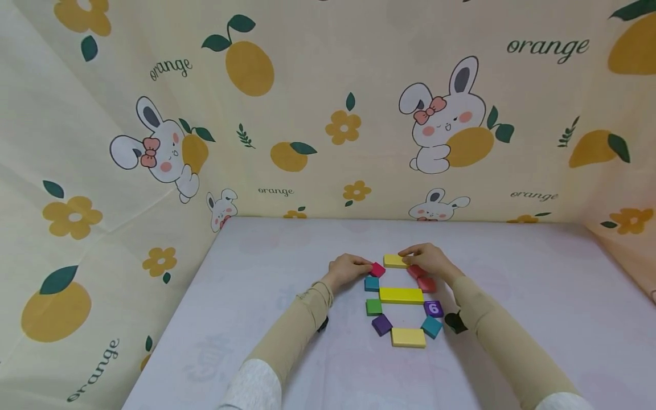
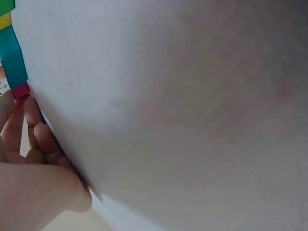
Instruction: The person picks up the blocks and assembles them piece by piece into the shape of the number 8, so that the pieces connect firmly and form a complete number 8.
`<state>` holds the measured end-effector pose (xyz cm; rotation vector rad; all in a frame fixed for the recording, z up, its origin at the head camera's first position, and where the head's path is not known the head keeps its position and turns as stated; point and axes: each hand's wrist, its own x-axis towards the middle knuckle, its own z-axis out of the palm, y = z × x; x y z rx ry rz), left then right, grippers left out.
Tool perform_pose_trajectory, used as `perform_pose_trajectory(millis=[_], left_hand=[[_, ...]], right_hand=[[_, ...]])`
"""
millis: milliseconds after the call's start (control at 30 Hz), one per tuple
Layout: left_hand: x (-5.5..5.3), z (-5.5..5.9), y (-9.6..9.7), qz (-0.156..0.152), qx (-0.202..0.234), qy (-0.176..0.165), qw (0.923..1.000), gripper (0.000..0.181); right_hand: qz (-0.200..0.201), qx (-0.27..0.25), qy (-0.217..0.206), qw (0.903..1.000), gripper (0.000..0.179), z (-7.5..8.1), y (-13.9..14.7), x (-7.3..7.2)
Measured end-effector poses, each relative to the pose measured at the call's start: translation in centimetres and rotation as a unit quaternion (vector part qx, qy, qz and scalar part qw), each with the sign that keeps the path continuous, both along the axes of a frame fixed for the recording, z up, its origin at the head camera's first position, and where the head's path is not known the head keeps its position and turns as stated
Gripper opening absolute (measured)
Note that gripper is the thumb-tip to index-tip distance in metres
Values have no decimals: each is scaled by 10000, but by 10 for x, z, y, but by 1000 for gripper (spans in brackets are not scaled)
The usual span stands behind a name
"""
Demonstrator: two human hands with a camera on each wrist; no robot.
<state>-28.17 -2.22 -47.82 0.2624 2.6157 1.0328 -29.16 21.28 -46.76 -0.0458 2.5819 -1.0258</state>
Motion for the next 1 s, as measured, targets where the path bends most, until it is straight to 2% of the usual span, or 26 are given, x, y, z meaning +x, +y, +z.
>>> perform_pose_trajectory(millis=[367, 600, 1000], left_hand=[[-2, -3, 0, 24, 25, -34, 10000, 28], [-2, -4, 0, 40, 33, -45, 10000, 28], [-3, -5, 1, 49, 5, -35, 10000, 28]], right_hand=[[256, 86, 122, 9996, 34, 0, 3, -1], [245, 37, 71, 9997, 34, -2, 6, -2], [370, 99, 259, 9989, 34, -5, 4, -3]])
